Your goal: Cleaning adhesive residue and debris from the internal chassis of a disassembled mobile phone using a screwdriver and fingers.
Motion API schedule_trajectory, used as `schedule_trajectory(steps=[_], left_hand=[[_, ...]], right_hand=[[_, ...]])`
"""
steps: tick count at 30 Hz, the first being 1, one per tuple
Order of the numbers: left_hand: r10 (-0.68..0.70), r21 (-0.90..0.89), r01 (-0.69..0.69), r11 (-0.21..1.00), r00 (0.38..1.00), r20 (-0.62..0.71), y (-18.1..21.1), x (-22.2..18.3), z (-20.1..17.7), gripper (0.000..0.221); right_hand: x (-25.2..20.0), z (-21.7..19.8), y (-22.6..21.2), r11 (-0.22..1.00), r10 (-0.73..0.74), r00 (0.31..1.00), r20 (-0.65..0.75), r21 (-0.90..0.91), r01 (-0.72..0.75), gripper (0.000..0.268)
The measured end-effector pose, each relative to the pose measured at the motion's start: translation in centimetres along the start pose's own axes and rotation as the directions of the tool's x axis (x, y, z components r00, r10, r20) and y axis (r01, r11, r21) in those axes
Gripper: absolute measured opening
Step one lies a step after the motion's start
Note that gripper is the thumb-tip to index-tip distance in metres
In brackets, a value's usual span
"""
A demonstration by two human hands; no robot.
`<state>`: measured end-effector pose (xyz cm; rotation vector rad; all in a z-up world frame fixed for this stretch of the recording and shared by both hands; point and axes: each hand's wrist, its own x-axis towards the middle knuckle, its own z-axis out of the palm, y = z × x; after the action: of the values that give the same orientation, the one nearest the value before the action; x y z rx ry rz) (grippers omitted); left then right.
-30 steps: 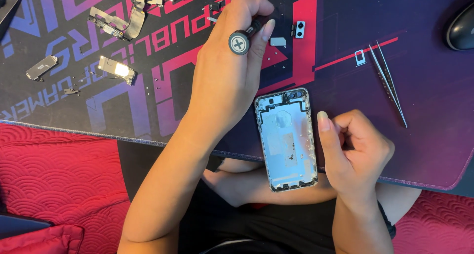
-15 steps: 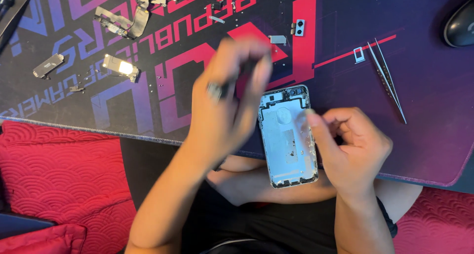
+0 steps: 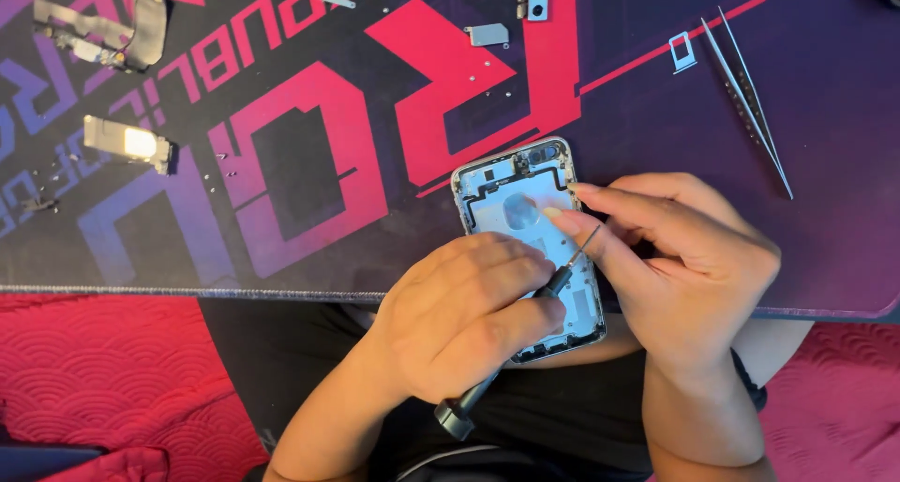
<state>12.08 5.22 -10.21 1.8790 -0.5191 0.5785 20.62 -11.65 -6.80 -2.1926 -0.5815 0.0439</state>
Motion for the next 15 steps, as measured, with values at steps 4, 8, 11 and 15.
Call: schedule_trajectory(steps=[4,8,11,15], left_hand=[[-0.028,0.007,0.028,1.000,1.000,0.007,-0.10,0.12,0.12,0.026],[-0.050,0.000,0.050,0.999,0.998,0.032,-0.15,0.17,0.00,0.026],[-0.056,-0.001,0.056,0.998,0.998,0.033,-0.14,0.24,0.04,0.025],[-0.040,0.008,0.040,0.999,0.999,0.019,-0.21,0.40,0.05,0.024]], right_hand=[[0.03,-0.15,0.24,1.000,-0.015,1.000,0.001,-0.013,0.015,0.022],[0.15,-0.15,0.54,0.997,-0.077,0.997,-0.008,-0.022,0.077,0.019],[0.08,-0.13,0.68,0.997,-0.083,0.996,-0.015,-0.001,0.083,0.018],[-0.08,-0.17,0.94,0.996,-0.091,0.996,-0.017,-0.003,0.091,0.017]])
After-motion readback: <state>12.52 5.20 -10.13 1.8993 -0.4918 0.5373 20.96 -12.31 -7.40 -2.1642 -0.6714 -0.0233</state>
